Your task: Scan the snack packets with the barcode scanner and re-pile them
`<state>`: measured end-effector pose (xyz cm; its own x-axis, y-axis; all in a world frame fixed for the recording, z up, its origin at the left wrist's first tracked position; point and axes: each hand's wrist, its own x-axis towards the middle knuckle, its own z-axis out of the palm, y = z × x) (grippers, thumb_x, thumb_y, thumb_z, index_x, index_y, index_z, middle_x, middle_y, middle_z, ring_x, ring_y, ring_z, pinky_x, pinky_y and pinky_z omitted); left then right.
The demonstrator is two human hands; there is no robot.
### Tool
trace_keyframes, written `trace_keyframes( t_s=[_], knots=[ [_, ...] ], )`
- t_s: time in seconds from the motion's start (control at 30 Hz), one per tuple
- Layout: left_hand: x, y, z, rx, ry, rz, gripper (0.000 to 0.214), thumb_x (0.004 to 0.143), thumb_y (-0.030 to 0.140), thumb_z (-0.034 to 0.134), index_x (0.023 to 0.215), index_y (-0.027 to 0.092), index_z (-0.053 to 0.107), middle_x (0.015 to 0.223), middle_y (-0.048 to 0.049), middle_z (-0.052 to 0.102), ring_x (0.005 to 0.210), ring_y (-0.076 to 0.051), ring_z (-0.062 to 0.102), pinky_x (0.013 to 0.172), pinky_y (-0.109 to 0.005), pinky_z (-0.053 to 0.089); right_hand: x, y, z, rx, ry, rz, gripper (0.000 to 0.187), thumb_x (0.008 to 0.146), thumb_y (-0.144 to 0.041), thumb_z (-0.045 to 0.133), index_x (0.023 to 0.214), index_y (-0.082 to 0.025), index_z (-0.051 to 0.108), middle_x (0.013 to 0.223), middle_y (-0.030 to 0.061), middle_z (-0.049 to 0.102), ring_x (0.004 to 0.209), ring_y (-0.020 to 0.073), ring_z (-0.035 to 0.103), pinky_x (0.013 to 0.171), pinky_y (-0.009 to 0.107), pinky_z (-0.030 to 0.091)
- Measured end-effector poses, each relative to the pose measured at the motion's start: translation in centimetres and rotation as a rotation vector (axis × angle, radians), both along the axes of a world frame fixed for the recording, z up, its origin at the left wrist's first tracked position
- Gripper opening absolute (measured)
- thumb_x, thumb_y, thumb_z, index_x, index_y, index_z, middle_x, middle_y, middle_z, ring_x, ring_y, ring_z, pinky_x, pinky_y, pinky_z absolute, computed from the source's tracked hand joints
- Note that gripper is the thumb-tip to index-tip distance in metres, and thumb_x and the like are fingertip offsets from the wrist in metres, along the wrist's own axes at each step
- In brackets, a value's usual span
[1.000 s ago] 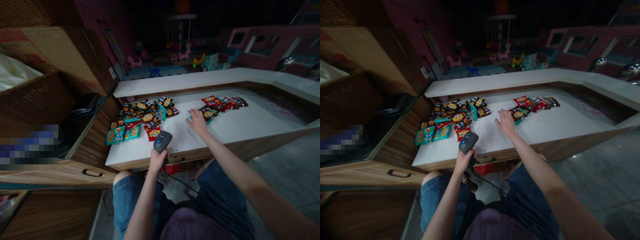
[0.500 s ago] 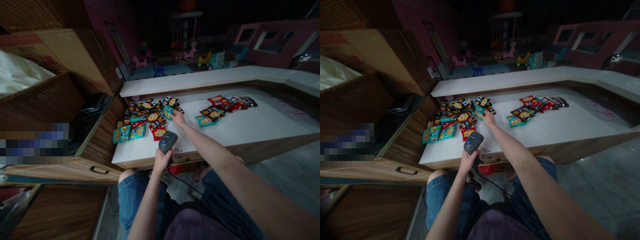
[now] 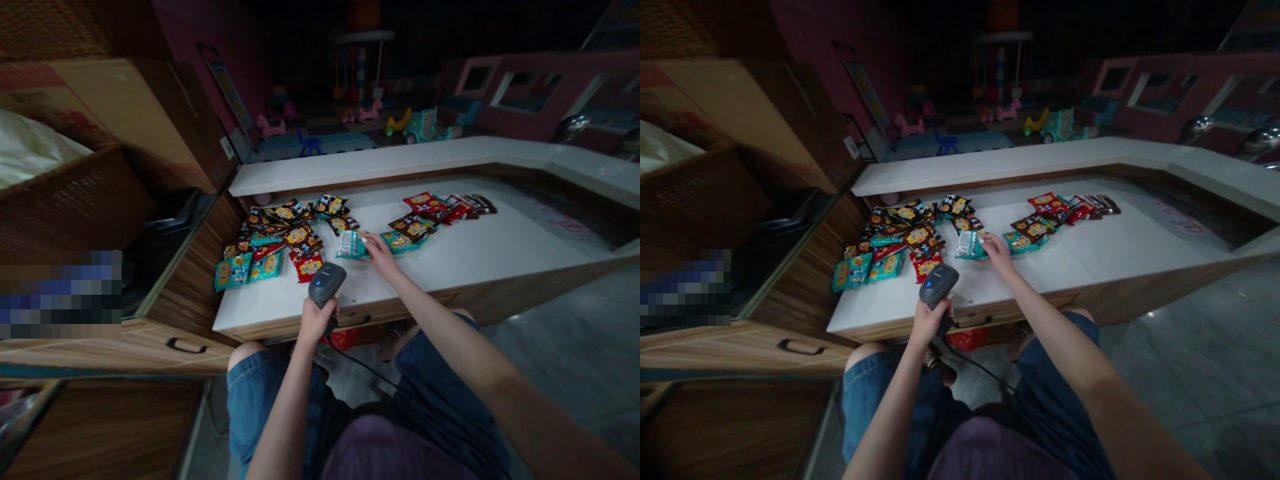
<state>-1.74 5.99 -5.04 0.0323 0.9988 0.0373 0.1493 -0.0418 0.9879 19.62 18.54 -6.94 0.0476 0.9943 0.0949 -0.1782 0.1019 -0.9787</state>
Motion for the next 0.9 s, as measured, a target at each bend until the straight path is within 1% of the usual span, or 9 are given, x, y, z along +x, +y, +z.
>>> trace_keyframes(
  t_s=[0.1, 0.27, 0.33, 0.43, 0.67, 0.73, 0.9],
  knots=[
    [0.1, 0.0, 0.2, -0.002, 0.02, 0.005, 0.027, 0.075, 0.036, 0.064, 0.054, 0.019, 0.06, 0.05, -0.0016, 0.061, 0.05, -0.013, 0.057, 0.061, -0.026, 0.048, 0.3, -0.6, -0.8, 0.025, -0.077, -0.045, 0.041, 0.073, -0.052, 0.072, 0.105, -0.03, 0.059, 0.088, -0.0006, 0.067, 0.082, 0.0223, 0.069, 0.069, 0.035, 0.062],
    [0.1, 0.1, 0.6, -0.003, 0.037, -0.044, 0.03, 0.076, 0.038, 0.064, 0.053, 0.02, 0.059, 0.049, -0.0008, 0.059, 0.049, -0.013, 0.054, 0.059, -0.026, 0.047, 0.3, -1.0, -1.6, 0.068, -0.039, -0.111, 0.042, 0.077, -0.051, 0.07, 0.111, -0.029, 0.056, 0.098, 0.0014, 0.068, 0.088, 0.0214, 0.069, 0.072, 0.032, 0.06],
    [0.2, 0.2, 0.8, -0.005, 0.047, -0.07, 0.033, 0.077, 0.04, 0.065, 0.051, 0.02, 0.058, 0.048, -0.0008, 0.058, 0.049, -0.013, 0.054, 0.06, -0.026, 0.048, 0.4, -1.0, -1.7, 0.081, -0.031, -0.131, 0.043, 0.079, -0.051, 0.07, 0.113, -0.029, 0.055, 0.1, 0.0015, 0.068, 0.088, 0.021, 0.068, 0.073, 0.032, 0.059],
    [0.2, 0.2, 0.9, -0.003, 0.064, -0.071, 0.036, 0.078, 0.041, 0.065, 0.051, 0.02, 0.057, 0.048, -0.0011, 0.058, 0.048, -0.013, 0.054, 0.061, -0.026, 0.049, 0.5, -1.0, -1.7, 0.082, -0.045, -0.143, 0.043, 0.081, -0.053, 0.068, 0.114, -0.029, 0.054, 0.102, 0.0016, 0.068, 0.089, 0.021, 0.068, 0.076, 0.033, 0.059],
    [0.2, 0.1, 1.2, -0.008, 0.066, -0.062, 0.039, 0.08, 0.043, 0.065, 0.049, 0.02, 0.058, 0.048, -0.0016, 0.059, 0.048, -0.013, 0.054, 0.062, -0.027, 0.051, 0.7, -1.4, -1.3, 0.102, -0.046, -0.156, 0.04, 0.082, -0.052, 0.069, 0.113, -0.028, 0.058, 0.088, -0.0013, 0.063, 0.078, 0.0186, 0.062, 0.067, 0.028, 0.054],
    [0.2, 0.1, 1.2, -0.007, 0.063, -0.059, 0.038, 0.08, 0.041, 0.065, 0.049, 0.02, 0.058, 0.048, -0.0018, 0.059, 0.048, -0.014, 0.054, 0.062, -0.027, 0.051, 0.6, -1.3, -1.4, 0.097, -0.049, -0.157, 0.04, 0.081, -0.051, 0.069, 0.112, -0.029, 0.058, 0.09, -0.0008, 0.064, 0.08, 0.0191, 0.063, 0.068, 0.029, 0.056],
    [0.2, 0.1, 1.1, -0.006, 0.065, -0.052, 0.035, 0.077, 0.04, 0.065, 0.049, 0.02, 0.058, 0.048, -0.0019, 0.059, 0.049, -0.013, 0.055, 0.06, -0.026, 0.05, 0.3, -1.2, -1.7, 0.092, -0.041, -0.152, 0.042, 0.08, -0.052, 0.067, 0.114, -0.029, 0.056, 0.103, 0.0027, 0.07, 0.091, 0.0226, 0.069, 0.077, 0.035, 0.06]
  ],
)
